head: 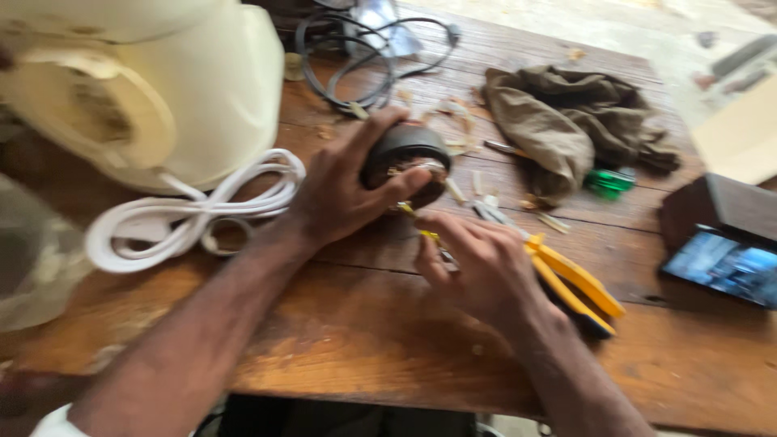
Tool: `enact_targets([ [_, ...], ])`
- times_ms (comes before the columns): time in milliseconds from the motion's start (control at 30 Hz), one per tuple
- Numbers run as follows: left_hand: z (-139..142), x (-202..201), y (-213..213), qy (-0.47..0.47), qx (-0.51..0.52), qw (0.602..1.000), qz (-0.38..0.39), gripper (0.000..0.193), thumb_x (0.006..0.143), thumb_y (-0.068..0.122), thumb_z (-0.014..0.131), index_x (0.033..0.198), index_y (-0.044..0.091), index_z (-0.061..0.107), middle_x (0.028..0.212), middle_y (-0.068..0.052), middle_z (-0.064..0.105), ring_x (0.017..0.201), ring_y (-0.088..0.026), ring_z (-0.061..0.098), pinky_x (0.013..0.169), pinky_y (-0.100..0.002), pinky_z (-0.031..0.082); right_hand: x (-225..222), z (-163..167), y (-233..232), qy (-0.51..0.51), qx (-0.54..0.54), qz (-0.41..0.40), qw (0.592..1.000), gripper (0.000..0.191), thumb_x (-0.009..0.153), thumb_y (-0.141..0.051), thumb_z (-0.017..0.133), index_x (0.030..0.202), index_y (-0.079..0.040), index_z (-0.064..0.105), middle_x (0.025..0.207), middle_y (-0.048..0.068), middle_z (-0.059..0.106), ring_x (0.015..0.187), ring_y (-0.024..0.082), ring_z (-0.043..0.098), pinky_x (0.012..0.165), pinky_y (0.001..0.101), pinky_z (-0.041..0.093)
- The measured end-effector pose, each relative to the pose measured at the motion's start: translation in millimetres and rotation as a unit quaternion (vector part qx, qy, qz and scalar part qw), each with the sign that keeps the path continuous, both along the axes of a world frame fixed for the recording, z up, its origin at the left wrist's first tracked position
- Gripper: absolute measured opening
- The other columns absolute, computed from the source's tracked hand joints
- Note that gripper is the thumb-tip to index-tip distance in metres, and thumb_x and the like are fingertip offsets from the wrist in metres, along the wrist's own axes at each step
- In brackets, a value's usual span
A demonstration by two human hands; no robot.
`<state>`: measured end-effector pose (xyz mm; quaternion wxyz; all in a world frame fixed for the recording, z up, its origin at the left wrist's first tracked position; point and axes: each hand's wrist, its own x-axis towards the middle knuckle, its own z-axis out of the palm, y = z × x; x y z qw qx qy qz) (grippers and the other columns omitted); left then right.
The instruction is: The person holds a cylindrical motor component and uses a yellow-handled screwdriver to scrape and remove material from its interior. They briefly switch to yellow-handled pliers to pull out debris, then resume scraping with the screwdriver. The work is performed on a wooden table with a kettle, power cord, and a phone playing a video nearby.
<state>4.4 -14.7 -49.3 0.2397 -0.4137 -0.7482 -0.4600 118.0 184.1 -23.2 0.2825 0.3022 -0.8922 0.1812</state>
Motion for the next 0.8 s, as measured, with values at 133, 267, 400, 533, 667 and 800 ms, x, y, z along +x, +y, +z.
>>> enact_targets([
  [133, 7, 6, 2, -0.014, -0.015, 1.0, 0.001, 0.067, 0.101, 0.049, 0.072, 0.149, 0.01, 0.045, 0.125, -0.022, 0.068, 0.108, -0.033, 0.076, 0.086, -0.043, 0.068, 3, 2, 6, 0.015, -0.032, 0.017, 0.999, 0.023, 0.09, -0.008, 0.071, 0.113, -0.006, 0.069, 0.097, 0.012, 0.077, 0.082, 0.026, 0.076, 0.071, 0.0372, 0.06],
  [267, 15, 11, -3, 0.086, -0.064, 0.994, 0.037, 0.081, 0.087, 0.039, 0.084, 0.149, 0.008, 0.042, 0.128, -0.025, 0.063, 0.111, -0.039, 0.07, 0.089, -0.051, 0.062, 2, 1, 12, -0.001, -0.033, 0.014, 0.999, 0.022, 0.089, -0.008, 0.073, 0.111, -0.005, 0.069, 0.092, 0.011, 0.076, 0.075, 0.025, 0.074, 0.067, 0.0362, 0.059],
  [400, 17, 10, 2, 0.069, -0.065, 0.995, 0.012, 0.086, 0.08, 0.026, 0.09, 0.148, 0.008, 0.04, 0.133, -0.026, 0.06, 0.115, -0.04, 0.068, 0.092, -0.048, 0.064, 0, 2, 20, 0.017, -0.048, 0.004, 0.999, 0.019, 0.088, -0.011, 0.075, 0.107, -0.007, 0.071, 0.084, 0.008, 0.075, 0.071, 0.022, 0.074, 0.065, 0.034, 0.059],
  [533, 18, 13, 4, 0.05, -0.064, 0.997, 0.007, 0.089, 0.076, 0.018, 0.091, 0.147, 0.006, 0.039, 0.135, -0.026, 0.059, 0.118, -0.04, 0.067, 0.096, -0.048, 0.063, -1, 2, 29, 0.062, -0.056, 0.001, 0.997, 0.018, 0.087, -0.01, 0.074, 0.104, -0.008, 0.071, 0.082, 0.006, 0.075, 0.068, 0.02, 0.073, 0.063, 0.0334, 0.058],
  [667, 20, 14, 5, 0.047, -0.06, 0.997, 0.005, 0.092, 0.075, 0.022, 0.093, 0.147, 0.007, 0.038, 0.135, -0.026, 0.057, 0.12, -0.04, 0.066, 0.097, -0.049, 0.062, -1, 2, 31, 0.072, -0.059, -0.006, 0.996, 0.018, 0.086, -0.009, 0.073, 0.103, -0.009, 0.071, 0.083, 0.006, 0.075, 0.069, 0.019, 0.074, 0.063, 0.033, 0.057],
  [800, 20, 14, 5, 0.026, -0.063, 0.998, 0.007, 0.092, 0.075, 0.02, 0.091, 0.148, 0.008, 0.037, 0.136, -0.027, 0.057, 0.12, -0.04, 0.065, 0.098, -0.05, 0.061, -2, 1, 30, 0.06, -0.056, -0.012, 0.997, 0.018, 0.085, -0.009, 0.074, 0.103, -0.008, 0.072, 0.081, 0.006, 0.075, 0.067, 0.018, 0.074, 0.061, 0.0328, 0.057],
])
